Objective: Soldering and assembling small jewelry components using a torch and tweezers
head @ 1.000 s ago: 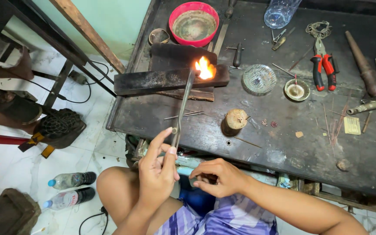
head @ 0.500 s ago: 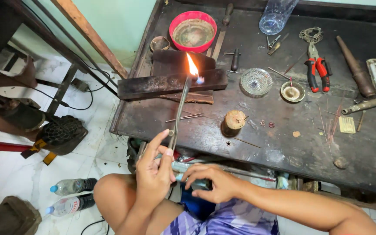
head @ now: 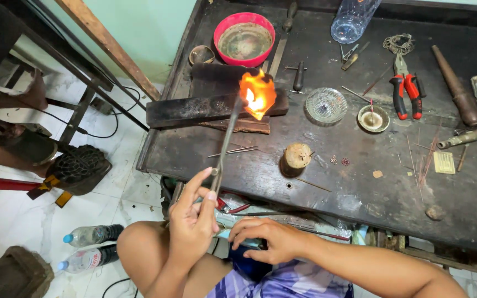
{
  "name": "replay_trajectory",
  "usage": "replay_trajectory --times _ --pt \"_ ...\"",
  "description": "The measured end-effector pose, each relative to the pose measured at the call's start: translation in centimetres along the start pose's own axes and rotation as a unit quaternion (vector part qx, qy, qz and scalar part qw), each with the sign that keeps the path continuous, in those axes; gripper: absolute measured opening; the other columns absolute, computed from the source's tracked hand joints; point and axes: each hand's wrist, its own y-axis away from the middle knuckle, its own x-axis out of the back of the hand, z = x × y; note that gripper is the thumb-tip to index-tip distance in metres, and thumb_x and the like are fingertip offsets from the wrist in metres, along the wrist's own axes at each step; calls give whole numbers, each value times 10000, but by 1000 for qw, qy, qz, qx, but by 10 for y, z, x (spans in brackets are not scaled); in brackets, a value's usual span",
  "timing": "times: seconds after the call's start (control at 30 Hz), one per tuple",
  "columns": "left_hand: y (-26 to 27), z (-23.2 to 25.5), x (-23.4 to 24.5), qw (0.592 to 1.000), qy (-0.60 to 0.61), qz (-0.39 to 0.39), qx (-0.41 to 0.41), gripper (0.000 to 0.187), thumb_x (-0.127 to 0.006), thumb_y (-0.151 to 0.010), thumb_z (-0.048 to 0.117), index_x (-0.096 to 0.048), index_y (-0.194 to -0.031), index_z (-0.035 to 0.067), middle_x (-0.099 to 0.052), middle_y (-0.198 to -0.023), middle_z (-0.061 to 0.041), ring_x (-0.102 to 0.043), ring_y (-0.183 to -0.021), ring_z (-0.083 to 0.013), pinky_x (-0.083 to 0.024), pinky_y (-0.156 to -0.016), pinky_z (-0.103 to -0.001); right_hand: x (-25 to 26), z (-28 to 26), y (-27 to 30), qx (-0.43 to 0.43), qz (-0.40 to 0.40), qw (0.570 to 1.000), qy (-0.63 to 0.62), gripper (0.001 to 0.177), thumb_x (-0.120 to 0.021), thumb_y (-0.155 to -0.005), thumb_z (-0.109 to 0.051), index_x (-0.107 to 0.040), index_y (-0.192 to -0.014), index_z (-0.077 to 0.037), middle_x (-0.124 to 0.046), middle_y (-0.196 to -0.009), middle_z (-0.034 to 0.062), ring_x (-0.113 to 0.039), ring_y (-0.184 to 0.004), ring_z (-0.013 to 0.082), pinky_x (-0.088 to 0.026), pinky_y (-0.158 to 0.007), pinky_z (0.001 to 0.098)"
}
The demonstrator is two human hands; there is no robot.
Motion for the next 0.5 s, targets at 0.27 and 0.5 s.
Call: replay_trajectory --times 0.27,0.5 --pt "-7 1 -1 1000 -5 22 -11 427 -559 -993 74 -590 -1418 103 -583 -843 -45 -509 -369 -96 -503 -375 -217 6 0 -2 -11 -26 999 -22 178 -571 -957 21 -631 -1114 -35 -676 -1186 135 -659 -1119 333 -529 -1016 453" --pt "-7 -1 1 1000 -11 8 -4 406 -570 -985 77 -601 -1389 106 -588 -807 -47 -520 -361 -109 -510 -379 -223 10 1 -4 -24 -40 999 -27 143 -564 -997 -20 -640 -1115 -48 -673 -1211 139 -668 -1130 332 -523 -1022 452"
